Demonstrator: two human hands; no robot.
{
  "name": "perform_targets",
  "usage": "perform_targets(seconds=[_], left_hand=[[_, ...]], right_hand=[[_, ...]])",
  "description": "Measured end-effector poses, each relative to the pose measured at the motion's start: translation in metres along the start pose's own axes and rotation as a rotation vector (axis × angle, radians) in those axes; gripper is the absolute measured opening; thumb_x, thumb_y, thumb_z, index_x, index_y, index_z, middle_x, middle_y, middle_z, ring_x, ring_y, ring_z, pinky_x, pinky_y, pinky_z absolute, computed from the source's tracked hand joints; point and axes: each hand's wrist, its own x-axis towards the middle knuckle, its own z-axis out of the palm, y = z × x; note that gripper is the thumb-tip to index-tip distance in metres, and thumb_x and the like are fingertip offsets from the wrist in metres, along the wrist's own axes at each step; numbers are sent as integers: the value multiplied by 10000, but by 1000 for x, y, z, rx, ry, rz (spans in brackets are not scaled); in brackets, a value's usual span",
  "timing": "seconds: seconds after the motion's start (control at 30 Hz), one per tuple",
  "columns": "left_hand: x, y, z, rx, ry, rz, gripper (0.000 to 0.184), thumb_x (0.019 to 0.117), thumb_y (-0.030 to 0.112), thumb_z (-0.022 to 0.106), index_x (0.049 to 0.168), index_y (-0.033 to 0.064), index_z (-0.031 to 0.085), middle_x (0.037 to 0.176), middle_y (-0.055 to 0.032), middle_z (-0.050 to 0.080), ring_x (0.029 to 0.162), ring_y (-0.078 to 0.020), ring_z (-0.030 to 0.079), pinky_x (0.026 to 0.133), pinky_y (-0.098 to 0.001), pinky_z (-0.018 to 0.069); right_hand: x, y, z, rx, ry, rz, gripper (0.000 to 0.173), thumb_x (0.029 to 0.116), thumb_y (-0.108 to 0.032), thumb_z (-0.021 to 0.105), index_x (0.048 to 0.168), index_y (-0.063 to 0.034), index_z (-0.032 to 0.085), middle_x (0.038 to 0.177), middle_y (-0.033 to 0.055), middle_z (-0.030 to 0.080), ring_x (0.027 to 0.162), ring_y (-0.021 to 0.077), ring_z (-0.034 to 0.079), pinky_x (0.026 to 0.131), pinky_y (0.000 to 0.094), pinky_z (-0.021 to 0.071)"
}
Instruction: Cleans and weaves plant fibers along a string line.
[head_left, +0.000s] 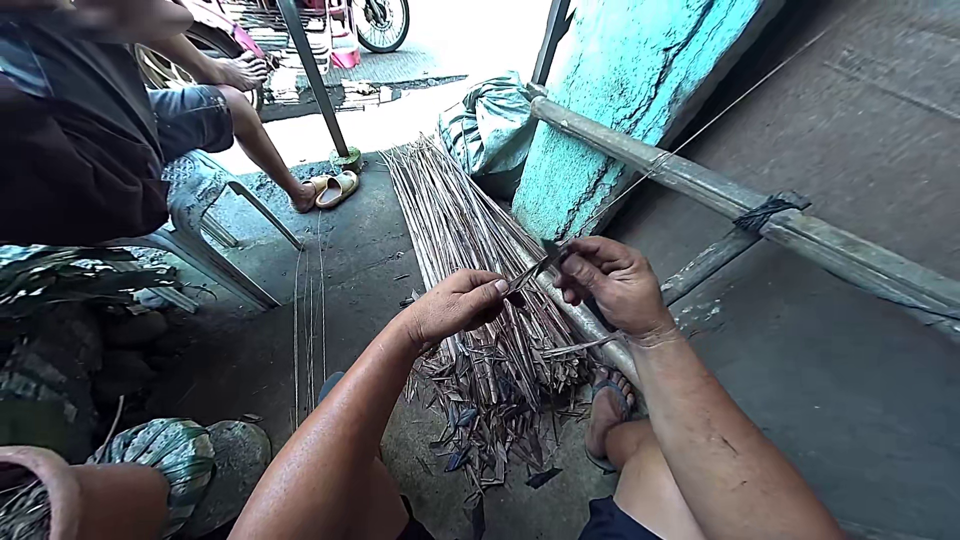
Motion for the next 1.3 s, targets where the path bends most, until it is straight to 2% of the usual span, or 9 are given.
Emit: perform_targets(seconds=[0.13, 0.3, 0.6, 0.8, 0.9, 1.07, 1.13, 1.23, 1.3], left_hand=[[-2, -4, -3, 31, 4, 2, 379, 1092, 231, 372, 1040, 38, 694, 639, 53, 525, 512, -10, 442, 478, -168, 363], [-1, -2, 0, -4, -29, 2, 413, 1095, 243, 342, 1060, 29, 694, 644, 55, 530, 514, -6, 444, 477, -166, 364], [-2, -1, -1, -169, -155, -99, 479, 1071, 267, 281, 1112, 54, 708, 635, 74, 541, 482, 19, 428, 445, -143, 351], [-1, -4, -4, -85, -58, -57, 452, 1099, 258, 317, 1099, 33, 709, 629, 60, 523, 484, 5, 419, 449, -152, 343], [1, -5, -3, -46, -44, -25, 427, 1093, 250, 328, 1078, 37, 698, 637, 57, 528, 501, -8, 444, 471, -164, 375], [1, -4, 1, 39, -2, -29, 313, 1092, 222, 408, 1095, 19, 646, 836, -37, 684, 732, -108, 677, 711, -277, 599], [1, -7, 0, 35, -8, -27, 310, 1086, 220, 444, 1123, 2, 661, 921, -68, 719, 820, -138, 716, 798, -320, 621], [1, -9, 1, 38, 57, 5, 260, 1071, 187, 503, 1030, 3, 683, 877, -59, 719, 783, -130, 712, 784, -318, 622], [1, -4, 3, 30, 140, 26, 242, 1070, 165, 505, 1022, -2, 673, 848, -64, 702, 741, -130, 694, 745, -307, 615]], right_hand=[[3, -9, -9, 49, 49, -21, 308, 1019, -113, 611, 1326, -135, 632, 845, 44, 731, 593, 113, 680, 540, 263, 612], [-7, 1, 15, 164, -180, 190, 238, 1014, -103, 641, 1243, -49, 673, 842, 90, 746, 598, 117, 682, 542, 245, 596], [-6, -2, 15, 178, -185, 198, 238, 1008, -104, 651, 1230, -30, 693, 842, 81, 743, 592, 110, 674, 538, 240, 593], [1, -12, 2, 132, 66, 148, 134, 1030, -107, 588, 1119, -64, 679, 776, 88, 718, 540, 123, 656, 499, 253, 583], [-4, -9, 13, 111, -90, 255, 213, 1021, -99, 614, 1210, -29, 681, 799, 107, 732, 554, 127, 659, 510, 251, 579], [1, -11, 6, 180, 117, 118, 215, 1034, -77, 572, 1220, -59, 677, 787, 81, 716, 542, 105, 646, 501, 242, 580], [2, -13, 3, 206, 167, 57, 218, 1048, -108, 555, 1230, -84, 673, 806, 72, 715, 542, 103, 641, 498, 240, 576], [1, -14, 2, 203, 147, 38, 215, 1058, -124, 536, 1226, -84, 666, 795, 77, 707, 538, 114, 644, 505, 253, 586], [-3, -10, 5, 174, 66, 113, 134, 1044, -134, 561, 1093, -74, 670, 752, 80, 707, 525, 124, 652, 500, 263, 589]])
